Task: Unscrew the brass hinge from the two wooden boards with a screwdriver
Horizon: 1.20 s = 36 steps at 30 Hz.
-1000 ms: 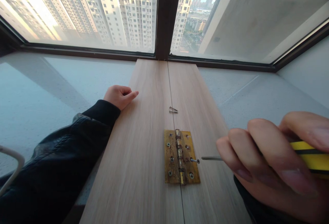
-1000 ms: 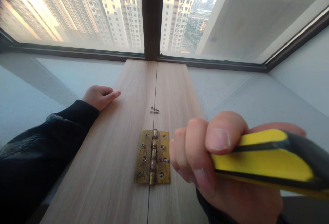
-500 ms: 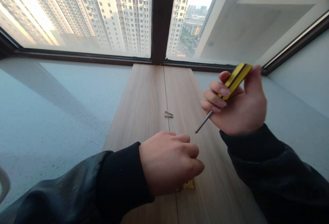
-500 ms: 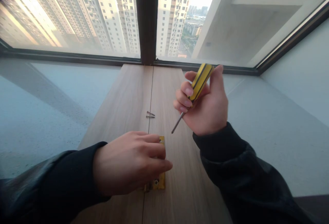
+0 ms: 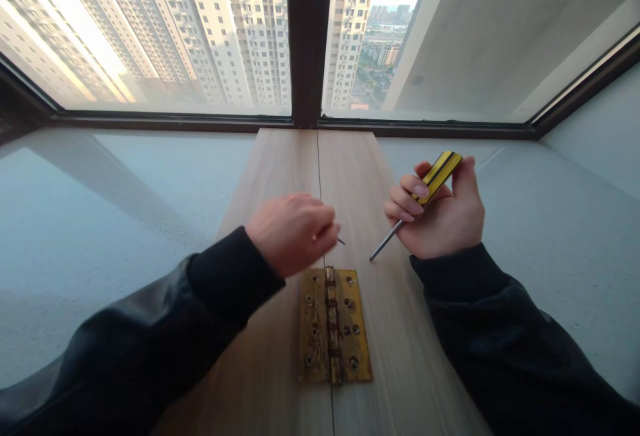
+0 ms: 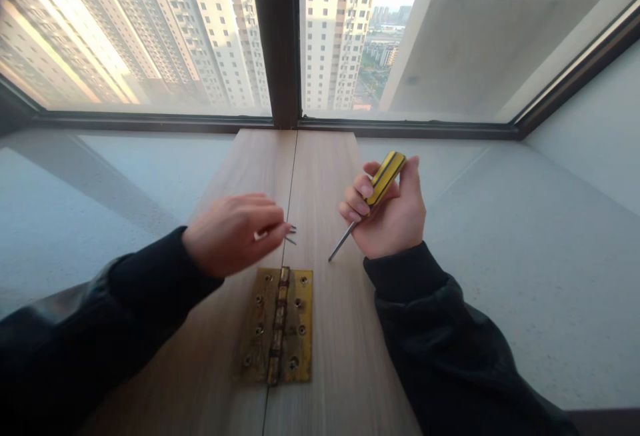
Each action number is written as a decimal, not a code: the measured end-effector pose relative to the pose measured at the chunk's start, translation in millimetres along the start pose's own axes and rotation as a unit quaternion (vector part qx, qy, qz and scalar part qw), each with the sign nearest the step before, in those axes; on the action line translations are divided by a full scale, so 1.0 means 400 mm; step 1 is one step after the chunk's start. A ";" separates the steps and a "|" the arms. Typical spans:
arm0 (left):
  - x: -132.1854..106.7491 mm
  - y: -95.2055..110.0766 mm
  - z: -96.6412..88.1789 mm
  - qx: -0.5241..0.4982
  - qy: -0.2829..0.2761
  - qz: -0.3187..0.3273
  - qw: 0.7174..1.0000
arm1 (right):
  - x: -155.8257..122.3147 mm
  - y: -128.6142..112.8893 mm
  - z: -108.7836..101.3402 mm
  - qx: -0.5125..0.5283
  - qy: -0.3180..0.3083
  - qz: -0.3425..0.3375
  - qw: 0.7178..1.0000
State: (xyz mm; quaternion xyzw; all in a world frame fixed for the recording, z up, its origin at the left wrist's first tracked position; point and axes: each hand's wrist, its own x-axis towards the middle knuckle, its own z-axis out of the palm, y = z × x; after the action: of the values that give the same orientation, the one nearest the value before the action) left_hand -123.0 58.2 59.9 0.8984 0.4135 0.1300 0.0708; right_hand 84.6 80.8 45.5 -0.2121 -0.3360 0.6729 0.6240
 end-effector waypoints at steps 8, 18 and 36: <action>0.073 -0.123 0.071 0.056 -0.046 -0.113 0.991 | -0.003 0.007 0.012 0.007 0.017 0.000 1.000; 0.052 -0.167 0.050 0.007 -0.058 -0.072 0.996 | -0.004 0.008 0.007 -0.001 0.028 -0.004 1.000; -0.009 -0.206 0.064 -0.045 0.047 -0.174 0.983 | -0.250 -0.014 0.155 0.023 -0.212 0.049 0.976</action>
State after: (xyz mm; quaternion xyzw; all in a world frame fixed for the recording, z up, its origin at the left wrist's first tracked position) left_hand -177.7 108.3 15.2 0.8016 0.5601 0.1760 0.1130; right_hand 57.8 -29.2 78.7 -0.0661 -0.4342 0.7402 0.5091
